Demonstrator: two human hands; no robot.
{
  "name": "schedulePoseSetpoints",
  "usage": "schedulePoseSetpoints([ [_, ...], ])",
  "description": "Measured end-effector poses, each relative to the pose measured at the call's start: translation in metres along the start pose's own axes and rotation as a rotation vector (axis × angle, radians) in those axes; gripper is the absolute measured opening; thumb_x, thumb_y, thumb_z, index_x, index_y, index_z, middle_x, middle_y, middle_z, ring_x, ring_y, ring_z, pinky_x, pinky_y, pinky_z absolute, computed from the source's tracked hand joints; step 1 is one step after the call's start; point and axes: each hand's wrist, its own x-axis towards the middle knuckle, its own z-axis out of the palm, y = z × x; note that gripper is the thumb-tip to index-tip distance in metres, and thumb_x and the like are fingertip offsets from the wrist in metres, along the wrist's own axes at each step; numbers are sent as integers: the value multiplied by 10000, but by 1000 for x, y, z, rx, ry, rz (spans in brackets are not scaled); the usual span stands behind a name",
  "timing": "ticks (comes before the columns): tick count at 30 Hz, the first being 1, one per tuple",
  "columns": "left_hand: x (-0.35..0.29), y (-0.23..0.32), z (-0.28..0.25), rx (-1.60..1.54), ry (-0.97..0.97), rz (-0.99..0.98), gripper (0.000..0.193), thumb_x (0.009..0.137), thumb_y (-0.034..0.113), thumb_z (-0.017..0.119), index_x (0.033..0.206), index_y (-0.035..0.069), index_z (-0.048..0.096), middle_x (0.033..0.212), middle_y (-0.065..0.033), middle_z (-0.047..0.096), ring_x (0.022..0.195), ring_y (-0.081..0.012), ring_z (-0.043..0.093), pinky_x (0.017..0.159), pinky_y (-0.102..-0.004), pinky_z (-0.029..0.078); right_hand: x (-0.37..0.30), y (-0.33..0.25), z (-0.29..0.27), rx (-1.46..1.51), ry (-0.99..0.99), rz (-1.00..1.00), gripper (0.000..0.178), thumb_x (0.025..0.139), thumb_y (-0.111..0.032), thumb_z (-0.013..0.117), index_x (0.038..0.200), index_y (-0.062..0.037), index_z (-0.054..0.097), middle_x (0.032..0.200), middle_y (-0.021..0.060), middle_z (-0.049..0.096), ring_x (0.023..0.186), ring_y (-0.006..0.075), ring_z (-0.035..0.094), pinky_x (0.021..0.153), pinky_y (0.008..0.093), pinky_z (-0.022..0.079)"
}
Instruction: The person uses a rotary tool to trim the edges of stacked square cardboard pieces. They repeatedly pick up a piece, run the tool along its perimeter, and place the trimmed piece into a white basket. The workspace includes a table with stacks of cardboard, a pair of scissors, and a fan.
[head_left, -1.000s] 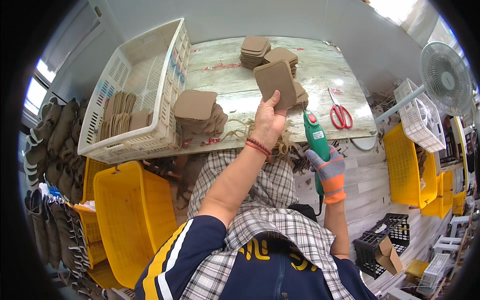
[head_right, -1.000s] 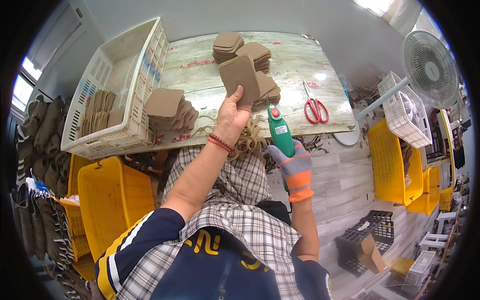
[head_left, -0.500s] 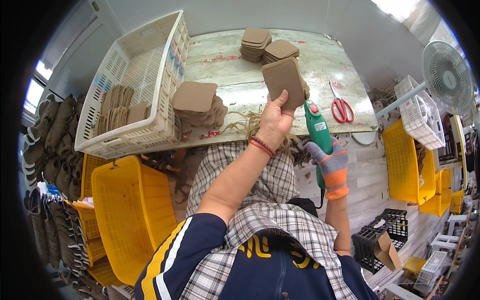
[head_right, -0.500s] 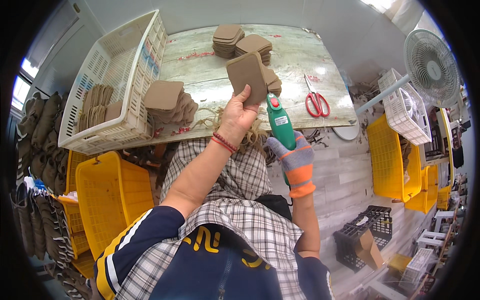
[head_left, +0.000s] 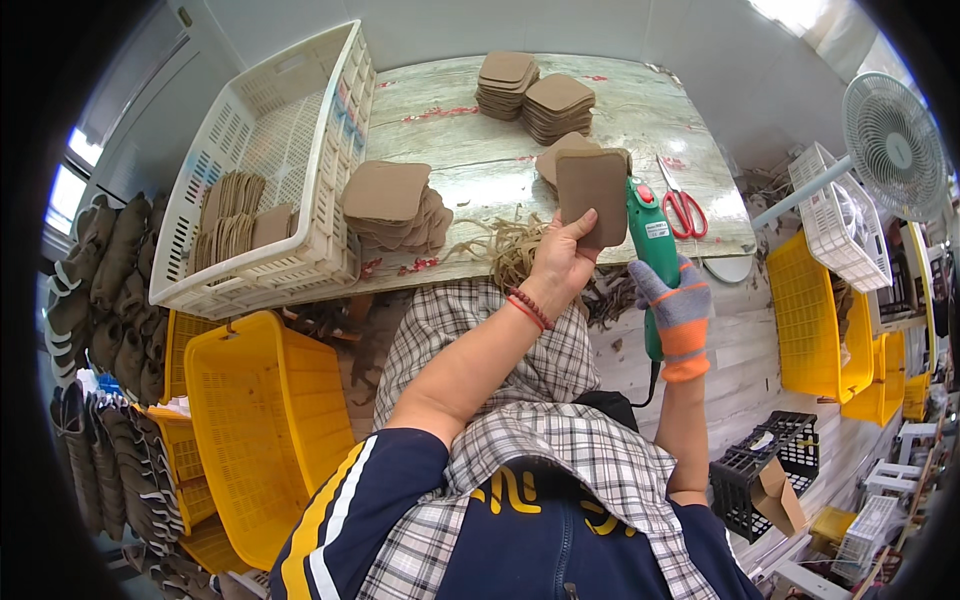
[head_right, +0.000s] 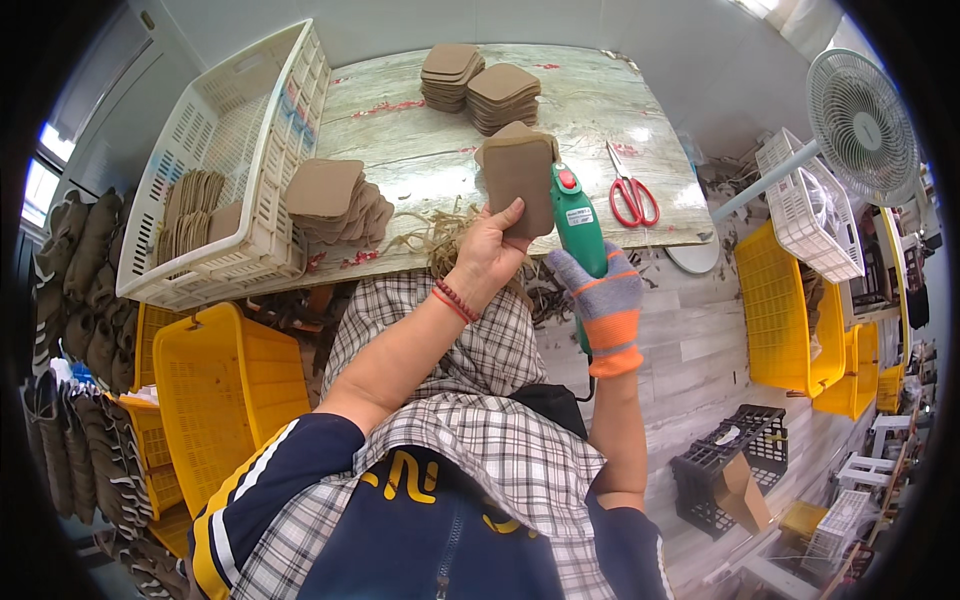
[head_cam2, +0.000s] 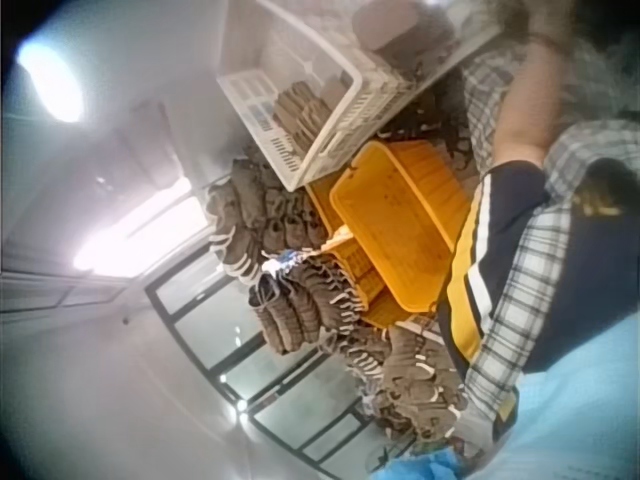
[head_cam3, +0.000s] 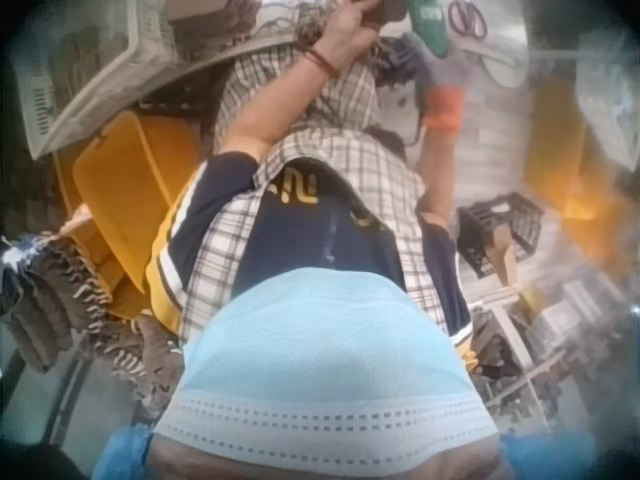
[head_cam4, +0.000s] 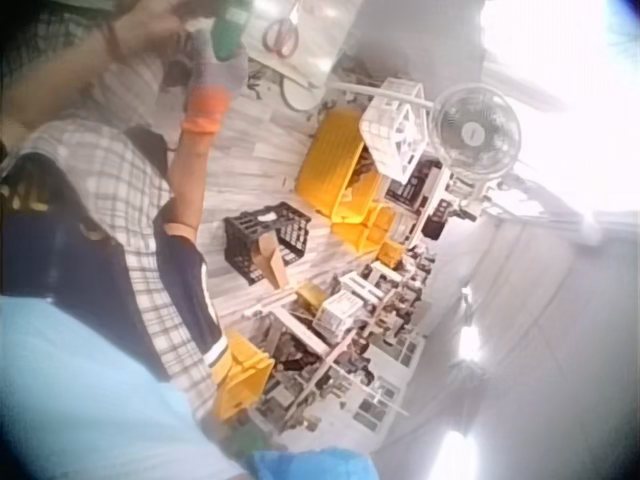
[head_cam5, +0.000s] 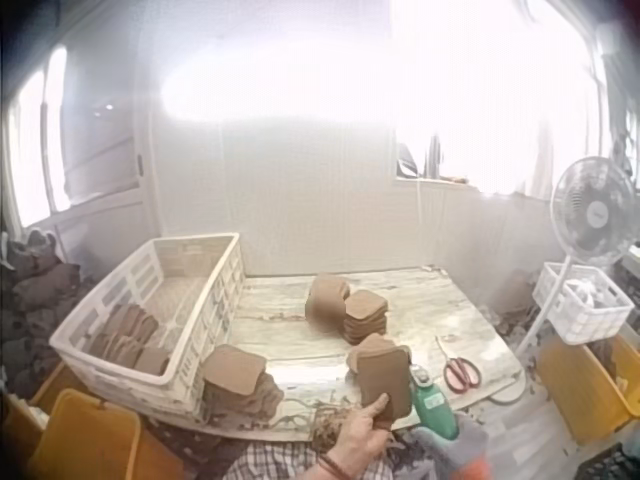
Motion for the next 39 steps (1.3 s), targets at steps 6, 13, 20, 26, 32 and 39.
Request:
schedulePoseSetpoints([
  [6, 7, 8, -26, 144, -87, 22, 318, 861, -14, 593, 1167, 41, 526, 1110, -78, 616, 998, -192, 605, 880, -342, 515, 4, 6, -13, -31, -51, -26, 363, 738, -244, 787, 947, 3, 621, 663, 5, 588, 528, 63, 511, 475, 230, 414],
  [13, 11, 55, -36, 488, -157, -17, 357, 830, -39, 613, 1180, 9, 560, 1039, -81, 653, 872, -154, 645, 775, -286, 549, -7, -2, -34, -20, -203, 61, 300, 769, -180, 752, 941, 3, 588, 663, 22, 568, 531, 79, 515, 486, 223, 428],
  [20, 13, 92, -37, 828, -226, -38, 379, 792, -60, 626, 1166, -29, 578, 1026, -81, 660, 874, -126, 633, 805, -265, 526, -13, 13, -41, -201, -267, 47, 444, 718, -300, 803, 974, 4, 604, 677, 30, 612, 525, 79, 538, 492, 234, 443],
  [26, 5, 96, -43, 961, -202, -155, 371, 782, -47, 641, 1148, -4, 602, 1008, -49, 657, 876, -111, 607, 812, -263, 488, -19, 11, -27, -187, -262, 56, 469, 714, -309, 810, 996, -4, 591, 627, 8, 572, 496, 59, 501, 446, 221, 405],
  [32, -5, 90, -51, 971, -194, -266, 374, 781, -33, 657, 1149, -12, 592, 1024, -49, 645, 893, -115, 601, 827, -261, 488, -16, 12, -21, -121, -273, 105, 441, 714, -280, 813, 985, -11, 592, 600, -9, 546, 486, 46, 479, 426, 208, 375],
  [39, -5, 110, -36, 1361, -236, -20, 281, 746, -29, 659, 1010, 48, 601, 929, -17, 629, 841, -83, 569, 750, -237, 474, -16, 10, -27, 11, -350, 217, 390, 725, -219, 800, 977, -8, 591, 661, 4, 571, 516, 60, 499, 463, 218, 405],
])
